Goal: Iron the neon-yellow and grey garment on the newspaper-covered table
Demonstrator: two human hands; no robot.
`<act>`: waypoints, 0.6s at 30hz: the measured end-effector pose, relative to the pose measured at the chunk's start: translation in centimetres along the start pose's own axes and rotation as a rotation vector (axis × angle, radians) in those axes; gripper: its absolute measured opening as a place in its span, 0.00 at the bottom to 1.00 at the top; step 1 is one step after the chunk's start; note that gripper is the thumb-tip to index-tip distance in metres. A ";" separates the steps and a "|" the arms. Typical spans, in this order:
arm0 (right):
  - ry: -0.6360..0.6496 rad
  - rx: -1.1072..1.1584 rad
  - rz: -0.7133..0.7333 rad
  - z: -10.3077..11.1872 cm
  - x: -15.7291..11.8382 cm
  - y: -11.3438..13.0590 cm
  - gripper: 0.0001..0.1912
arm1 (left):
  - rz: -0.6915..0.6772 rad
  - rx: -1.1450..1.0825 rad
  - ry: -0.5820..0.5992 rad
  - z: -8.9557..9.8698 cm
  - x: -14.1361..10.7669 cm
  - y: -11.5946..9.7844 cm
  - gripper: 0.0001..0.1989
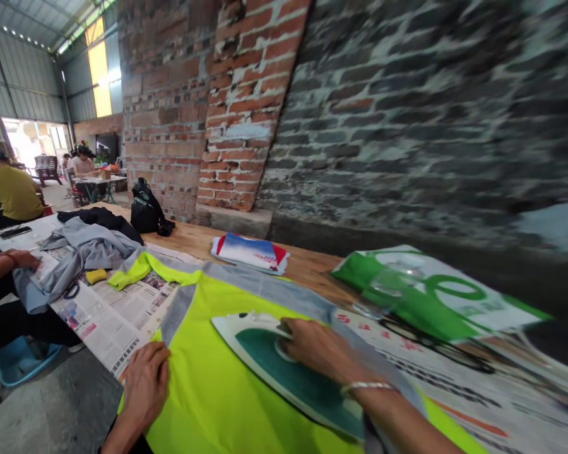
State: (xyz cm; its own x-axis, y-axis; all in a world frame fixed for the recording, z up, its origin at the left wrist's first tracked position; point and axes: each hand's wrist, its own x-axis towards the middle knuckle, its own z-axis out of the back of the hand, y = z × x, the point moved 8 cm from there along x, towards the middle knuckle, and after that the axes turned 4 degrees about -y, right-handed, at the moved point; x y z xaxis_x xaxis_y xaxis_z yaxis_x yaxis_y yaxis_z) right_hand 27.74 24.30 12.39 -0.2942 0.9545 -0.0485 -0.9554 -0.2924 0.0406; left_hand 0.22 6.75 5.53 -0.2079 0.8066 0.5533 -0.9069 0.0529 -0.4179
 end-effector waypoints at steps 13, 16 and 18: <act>0.021 -0.027 0.044 -0.9 -2.7 0.5 0.09 | -0.007 -0.025 0.013 0.0 0.0 0.1 0.14; -0.032 -0.040 -0.066 0.5 0.1 -0.7 0.11 | -0.003 -0.032 0.015 0.0 -0.1 0.1 0.15; -0.067 -0.039 -0.144 1.6 1.5 -1.7 0.13 | 0.001 -0.047 0.023 -0.2 -0.1 0.2 0.15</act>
State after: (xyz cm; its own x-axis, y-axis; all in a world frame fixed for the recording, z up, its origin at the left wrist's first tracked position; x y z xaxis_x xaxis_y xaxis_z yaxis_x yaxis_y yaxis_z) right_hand 28.93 26.36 13.87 -0.1529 0.9881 0.0162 -0.9882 -0.1529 -0.0012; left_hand 0.12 6.82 5.31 -0.2002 0.8198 0.5365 -0.8886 0.0788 -0.4519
